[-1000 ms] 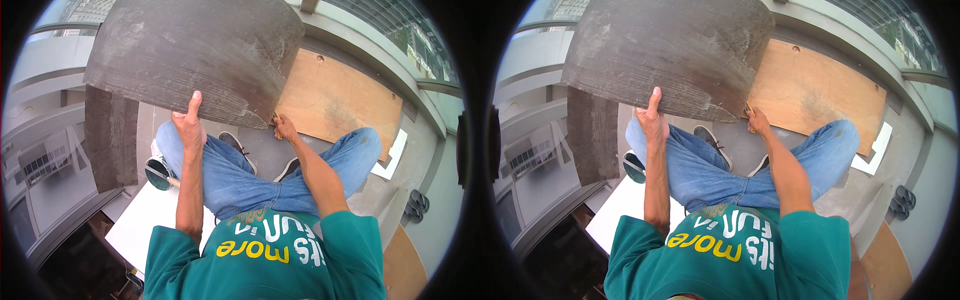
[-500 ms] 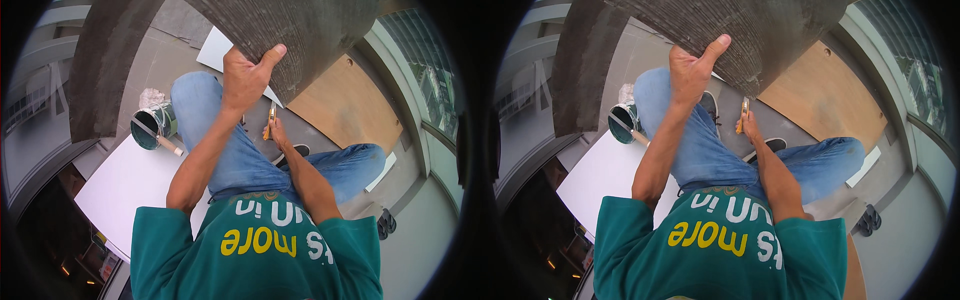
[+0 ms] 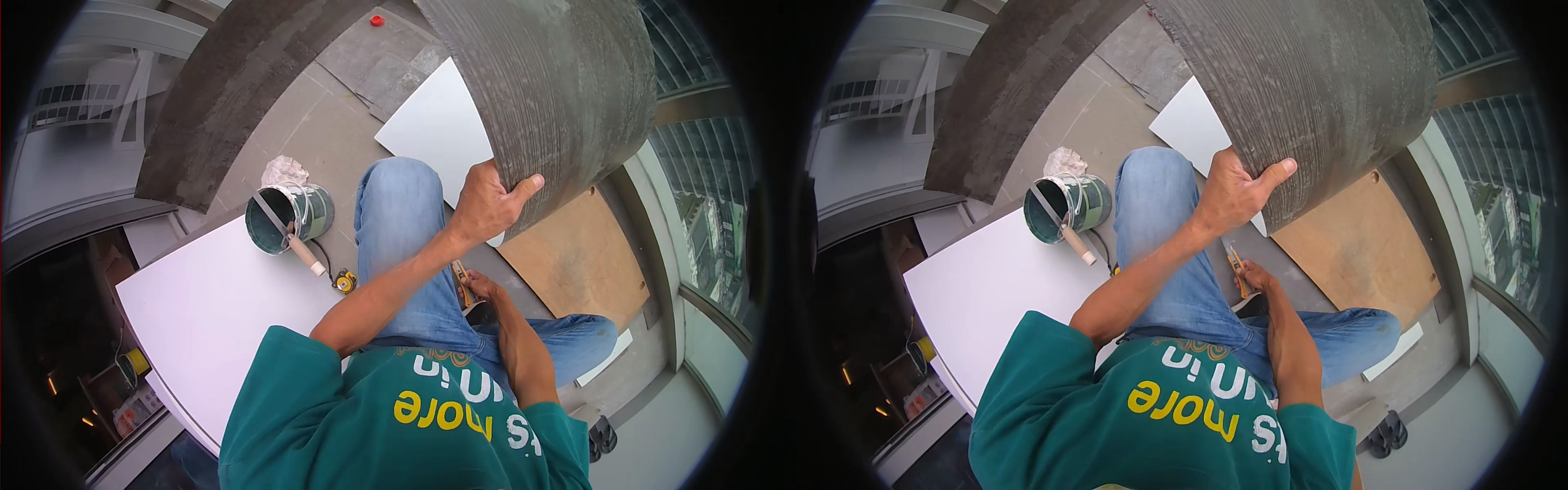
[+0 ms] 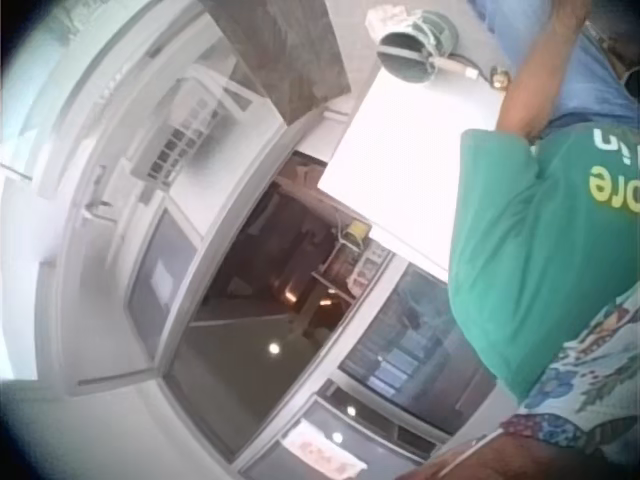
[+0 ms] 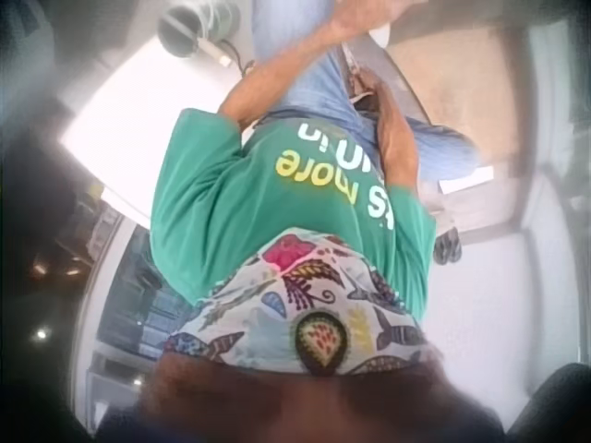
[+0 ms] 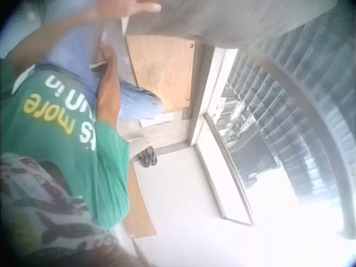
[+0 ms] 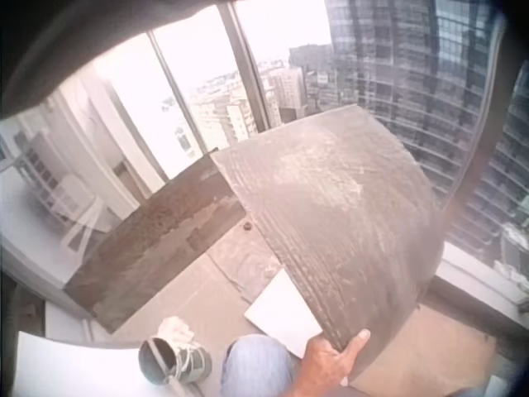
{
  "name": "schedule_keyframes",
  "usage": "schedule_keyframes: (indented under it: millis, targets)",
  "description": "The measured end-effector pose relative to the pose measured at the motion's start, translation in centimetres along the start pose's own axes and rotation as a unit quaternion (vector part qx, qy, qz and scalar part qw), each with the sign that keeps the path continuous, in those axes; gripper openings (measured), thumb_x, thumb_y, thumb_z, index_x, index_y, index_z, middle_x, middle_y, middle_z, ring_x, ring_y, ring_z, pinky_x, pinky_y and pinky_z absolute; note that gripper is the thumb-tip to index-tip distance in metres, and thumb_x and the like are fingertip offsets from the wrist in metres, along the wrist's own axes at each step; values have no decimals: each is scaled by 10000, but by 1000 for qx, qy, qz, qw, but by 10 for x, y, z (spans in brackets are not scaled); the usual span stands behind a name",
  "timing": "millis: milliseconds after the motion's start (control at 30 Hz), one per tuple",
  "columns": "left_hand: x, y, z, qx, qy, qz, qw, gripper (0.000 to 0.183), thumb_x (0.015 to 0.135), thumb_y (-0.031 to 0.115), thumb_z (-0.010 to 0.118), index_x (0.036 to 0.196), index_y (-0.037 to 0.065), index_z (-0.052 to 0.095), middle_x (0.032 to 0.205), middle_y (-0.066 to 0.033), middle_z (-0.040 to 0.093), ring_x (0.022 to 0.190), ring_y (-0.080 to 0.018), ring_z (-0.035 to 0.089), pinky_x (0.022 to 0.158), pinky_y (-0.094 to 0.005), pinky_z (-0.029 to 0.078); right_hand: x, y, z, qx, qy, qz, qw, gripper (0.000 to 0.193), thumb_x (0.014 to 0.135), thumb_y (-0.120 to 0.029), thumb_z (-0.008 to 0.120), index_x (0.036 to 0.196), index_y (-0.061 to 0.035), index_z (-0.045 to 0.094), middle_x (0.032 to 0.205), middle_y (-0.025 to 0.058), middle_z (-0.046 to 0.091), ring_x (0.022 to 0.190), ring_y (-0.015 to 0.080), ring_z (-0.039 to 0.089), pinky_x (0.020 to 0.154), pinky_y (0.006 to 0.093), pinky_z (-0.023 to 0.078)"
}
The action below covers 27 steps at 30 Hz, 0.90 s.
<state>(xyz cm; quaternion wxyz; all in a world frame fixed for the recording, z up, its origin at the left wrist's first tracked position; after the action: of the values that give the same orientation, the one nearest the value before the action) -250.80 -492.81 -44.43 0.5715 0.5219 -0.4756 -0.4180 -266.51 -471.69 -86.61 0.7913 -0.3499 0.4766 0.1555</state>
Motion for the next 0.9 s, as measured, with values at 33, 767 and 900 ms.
schedule_keyframes:
  millis: [33,767,900]
  targets:
    - [-3,0,-4,6,-7,-11,1000,219,880,135,676,1023,-30,660,888,-136,723,818,-206,682,747,-343,522,-2,-9,-3,-50,5,2,999,207,984,-259,524,1139,-122,518,847,19,649,736,129,619,630,358,521]
    - [-12,8,-2,30,-5,12,999,237,915,39,652,1149,0,643,1130,-89,664,983,-133,627,926,-277,495,-424,-28,-316,89,392,-240,884,444,908,-467,603,1051,-54,681,960,78,707,888,150,681,783,269,519]
    - [-9,-8,-15,53,-16,11,998,268,921,60,656,1180,0,624,1151,-101,656,1017,-142,619,933,-284,500,-451,258,-405,229,706,-140,656,410,887,-376,638,1079,-16,613,871,58,645,728,140,612,634,312,497]
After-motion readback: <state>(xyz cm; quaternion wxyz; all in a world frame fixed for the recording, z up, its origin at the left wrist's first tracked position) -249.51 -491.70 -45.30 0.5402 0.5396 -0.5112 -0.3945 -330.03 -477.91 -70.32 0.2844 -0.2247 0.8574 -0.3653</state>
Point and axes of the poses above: each hand's wrist, its own x-axis towards the middle knuckle, its own z-axis out of the palm, y = z × x, the point moved 8 cm from there along x, towards the middle knuckle
